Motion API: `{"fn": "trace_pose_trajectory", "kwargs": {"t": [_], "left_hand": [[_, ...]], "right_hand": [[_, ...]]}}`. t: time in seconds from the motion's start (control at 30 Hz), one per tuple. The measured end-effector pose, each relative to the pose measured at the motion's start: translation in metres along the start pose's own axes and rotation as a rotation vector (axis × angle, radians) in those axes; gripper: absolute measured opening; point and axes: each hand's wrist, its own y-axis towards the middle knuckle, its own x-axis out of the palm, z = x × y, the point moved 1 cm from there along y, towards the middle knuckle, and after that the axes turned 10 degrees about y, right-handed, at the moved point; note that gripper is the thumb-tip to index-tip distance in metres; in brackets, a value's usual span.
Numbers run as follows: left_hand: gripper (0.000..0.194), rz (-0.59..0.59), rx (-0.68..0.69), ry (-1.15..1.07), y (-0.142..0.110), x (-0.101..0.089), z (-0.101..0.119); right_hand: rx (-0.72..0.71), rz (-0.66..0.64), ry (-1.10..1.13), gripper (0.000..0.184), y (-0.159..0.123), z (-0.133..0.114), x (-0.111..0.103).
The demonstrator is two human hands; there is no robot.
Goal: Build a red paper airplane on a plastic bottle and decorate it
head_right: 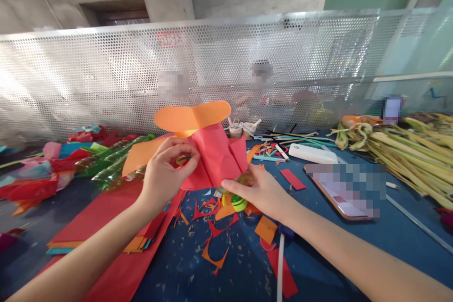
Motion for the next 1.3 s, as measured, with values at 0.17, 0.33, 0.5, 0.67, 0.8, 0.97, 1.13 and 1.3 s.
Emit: {"fn": "trace_pose_trajectory", "kwargs": {"t": [0.17, 0.33, 0.5, 0.67, 0.8, 0.97, 1.13, 1.3], "left_hand": [[0.017, -0.07, -0.104, -0.155, 0.001, 0.003, -0.007], [0.027, -0.078, -0.326, -0.305, 0.004, 0.011, -0.027], [0.033, -0.044, -0.575, -0.422, 0.014, 0.013, -0.057], [0.034, -0.095, -0.695, -0.472, 0.017, 0.019, -0.076], [0.033, -0.189, -0.687, -0.451, 0.003, 0.037, -0.078], [0.032, -0.33, -0.586, -0.306, -0.025, 0.06, -0.072], [0.03, -0.454, -0.426, -0.151, -0.041, 0.067, -0.069], [0.03, -0.512, -0.303, -0.057, -0.043, 0.068, -0.07]], "right_hand": [[0.018, -0.038, 0.101, 0.037, 0.0, -0.004, 0.001], [0.045, -0.017, 0.169, 0.036, 0.001, -0.008, -0.002], [0.135, -0.017, 0.291, 0.047, 0.009, -0.008, -0.016], [0.139, -0.034, 0.292, 0.039, 0.022, -0.009, -0.043], [0.13, -0.068, 0.227, 0.033, 0.035, -0.016, -0.064], [0.181, -0.065, 0.046, 0.026, 0.063, -0.023, -0.088], [0.372, -0.094, -0.209, 0.032, 0.093, -0.028, -0.104], [0.448, -0.138, -0.432, 0.028, 0.114, -0.024, -0.108]]}}
